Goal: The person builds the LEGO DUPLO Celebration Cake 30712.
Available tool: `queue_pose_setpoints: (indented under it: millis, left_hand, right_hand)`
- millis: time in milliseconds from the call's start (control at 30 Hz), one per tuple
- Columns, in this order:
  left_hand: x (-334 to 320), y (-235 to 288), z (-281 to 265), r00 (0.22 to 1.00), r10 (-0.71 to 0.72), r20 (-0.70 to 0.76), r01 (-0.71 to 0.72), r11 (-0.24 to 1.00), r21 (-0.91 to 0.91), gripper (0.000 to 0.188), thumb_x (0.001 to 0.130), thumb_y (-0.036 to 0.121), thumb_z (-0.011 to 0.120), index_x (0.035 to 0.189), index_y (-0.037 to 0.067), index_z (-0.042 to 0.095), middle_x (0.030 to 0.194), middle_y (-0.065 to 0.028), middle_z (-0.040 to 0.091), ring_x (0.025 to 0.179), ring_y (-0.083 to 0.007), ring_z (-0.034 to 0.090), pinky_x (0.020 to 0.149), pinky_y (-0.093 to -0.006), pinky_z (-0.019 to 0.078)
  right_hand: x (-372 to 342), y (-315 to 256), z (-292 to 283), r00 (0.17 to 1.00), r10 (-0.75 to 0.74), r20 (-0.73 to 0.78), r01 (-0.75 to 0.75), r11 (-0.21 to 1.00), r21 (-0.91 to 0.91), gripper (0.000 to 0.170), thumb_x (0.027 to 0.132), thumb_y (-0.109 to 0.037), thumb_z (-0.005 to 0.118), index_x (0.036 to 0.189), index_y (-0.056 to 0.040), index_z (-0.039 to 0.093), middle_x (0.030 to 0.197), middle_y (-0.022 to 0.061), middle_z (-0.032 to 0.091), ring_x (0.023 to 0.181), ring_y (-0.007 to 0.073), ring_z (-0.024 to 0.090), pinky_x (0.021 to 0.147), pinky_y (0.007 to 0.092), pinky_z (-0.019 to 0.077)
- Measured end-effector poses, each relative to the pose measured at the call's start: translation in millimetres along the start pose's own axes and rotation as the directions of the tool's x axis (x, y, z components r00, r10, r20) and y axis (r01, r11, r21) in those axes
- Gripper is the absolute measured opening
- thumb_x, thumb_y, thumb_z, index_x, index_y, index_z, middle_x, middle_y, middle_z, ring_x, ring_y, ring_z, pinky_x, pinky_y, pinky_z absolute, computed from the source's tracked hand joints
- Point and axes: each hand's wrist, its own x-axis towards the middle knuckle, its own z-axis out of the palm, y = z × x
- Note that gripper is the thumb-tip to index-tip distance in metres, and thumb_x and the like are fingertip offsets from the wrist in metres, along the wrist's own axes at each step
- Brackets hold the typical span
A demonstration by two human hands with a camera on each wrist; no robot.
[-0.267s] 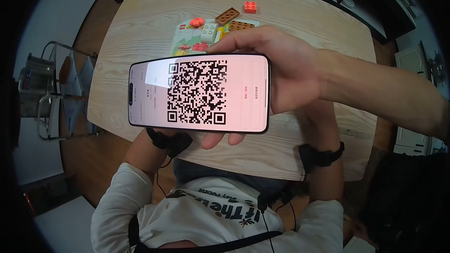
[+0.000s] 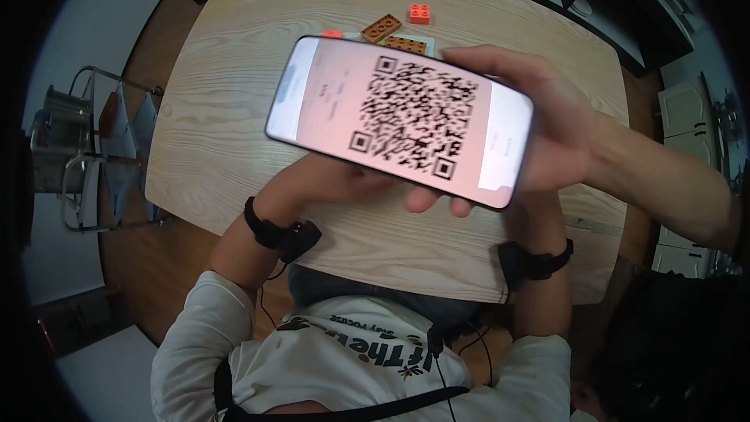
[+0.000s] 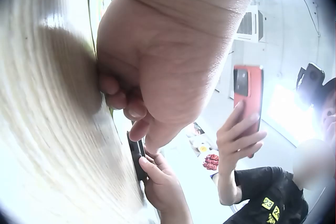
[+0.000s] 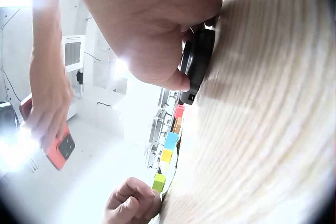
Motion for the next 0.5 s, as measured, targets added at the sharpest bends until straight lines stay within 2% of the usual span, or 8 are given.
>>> queue_pose_setpoints:
  millis: [33, 67, 100, 133, 167, 200, 367, 500]
  left_hand:
    - [2, 9, -3, 0.998, -0.051, 0.032, 0.050, 0.998, 0.035, 0.033, 0.094, 0.024, 0.077, 0.120, 0.005, 0.071, 0.098, -0.0122, 0.074, 0.080, -0.0197, 0.067, 0.072, -0.0331, 0.0528]
    - [2, 17, -7, 1.000, 0.013, -0.004, -0.012, 0.996, 0.085, 0.028, 0.094, 0.030, 0.074, 0.106, 0.006, 0.070, 0.081, -0.0121, 0.070, 0.074, -0.0274, 0.068, 0.069, -0.0381, 0.0526]
    - [2, 18, -7, 1.000, 0.027, -0.005, -0.026, 0.994, 0.105, 0.028, 0.094, 0.031, 0.074, 0.105, 0.006, 0.070, 0.081, -0.0121, 0.070, 0.074, -0.0273, 0.068, 0.068, -0.0380, 0.0525]
    - [1, 18, -8, 0.999, 0.040, -0.005, -0.039, 0.991, 0.124, 0.028, 0.095, 0.031, 0.074, 0.105, 0.006, 0.070, 0.080, -0.0120, 0.070, 0.073, -0.0272, 0.068, 0.068, -0.0379, 0.0525]
    - [1, 12, -4, 0.994, 0.104, -0.028, -0.100, 0.988, 0.114, 0.025, 0.096, 0.027, 0.075, 0.107, 0.005, 0.069, 0.064, -0.0029, 0.051, 0.060, -0.0165, 0.051, 0.060, -0.0340, 0.0430]
    - [1, 11, -4, 0.995, 0.097, -0.018, -0.095, 0.990, 0.105, 0.024, 0.096, 0.027, 0.075, 0.106, 0.006, 0.069, 0.063, -0.0021, 0.048, 0.060, -0.0162, 0.049, 0.060, -0.0339, 0.0418]
    - [1, 16, -5, 0.998, 0.058, -0.008, -0.057, 0.993, 0.102, 0.023, 0.096, 0.027, 0.075, 0.105, 0.007, 0.069, 0.063, -0.0012, 0.046, 0.060, -0.0155, 0.046, 0.059, -0.0335, 0.0406]
    - [2, 15, -4, 0.997, 0.073, -0.008, -0.072, 0.992, 0.107, 0.023, 0.096, 0.027, 0.075, 0.105, 0.007, 0.069, 0.063, -0.0007, 0.044, 0.060, -0.0154, 0.045, 0.059, -0.0335, 0.0399]
  right_hand:
    - [-27, 0, -11, 0.998, -0.046, 0.041, 0.045, 0.999, 0.017, 0.066, 0.108, -0.050, 0.041, 0.158, -0.0069, 0.039, 0.155, 0.0283, 0.047, 0.127, 0.0626, 0.053, 0.098, 0.0636, 0.0550]
    - [-32, 11, -28, 0.959, -0.256, -0.125, 0.222, 0.946, -0.236, 0.061, 0.105, -0.041, 0.048, 0.156, -0.0066, 0.042, 0.152, 0.0257, 0.048, 0.128, 0.0555, 0.054, 0.100, 0.0588, 0.0527]
    - [-36, 23, -44, 0.849, -0.447, -0.281, 0.258, 0.816, -0.518, 0.058, 0.102, -0.033, 0.056, 0.153, -0.0062, 0.044, 0.150, 0.0232, 0.049, 0.128, 0.0484, 0.054, 0.103, 0.0539, 0.0504]
    - [-18, 53, -94, 0.477, -0.819, -0.319, 0.072, 0.398, -0.915, 0.053, 0.097, -0.019, 0.064, 0.146, -0.0042, 0.050, 0.142, 0.0189, 0.053, 0.125, 0.0361, 0.056, 0.105, 0.0441, 0.0477]
    - [-3, 70, -131, 0.086, -0.996, -0.013, -0.365, -0.020, -0.931, 0.050, 0.092, -0.006, 0.072, 0.139, -0.0022, 0.057, 0.134, 0.0145, 0.057, 0.122, 0.0239, 0.058, 0.107, 0.0343, 0.0449]
    - [-6, 68, -149, 0.070, -0.994, 0.084, -0.346, -0.103, -0.933, 0.045, 0.094, -0.007, 0.070, 0.137, -0.0017, 0.057, 0.131, 0.0133, 0.058, 0.120, 0.0254, 0.059, 0.106, 0.0367, 0.0463]
    - [-6, 68, -149, 0.069, -0.994, 0.082, -0.410, -0.103, -0.906, 0.047, 0.093, -0.009, 0.072, 0.137, -0.0020, 0.058, 0.130, 0.0143, 0.059, 0.120, 0.0261, 0.058, 0.105, 0.0362, 0.0463]
    - [-6, 68, -148, 0.045, -0.996, 0.074, -0.400, -0.086, -0.913, 0.052, 0.088, -0.011, 0.076, 0.137, -0.0047, 0.059, 0.131, 0.0185, 0.061, 0.123, 0.0352, 0.059, 0.104, 0.0426, 0.0484]
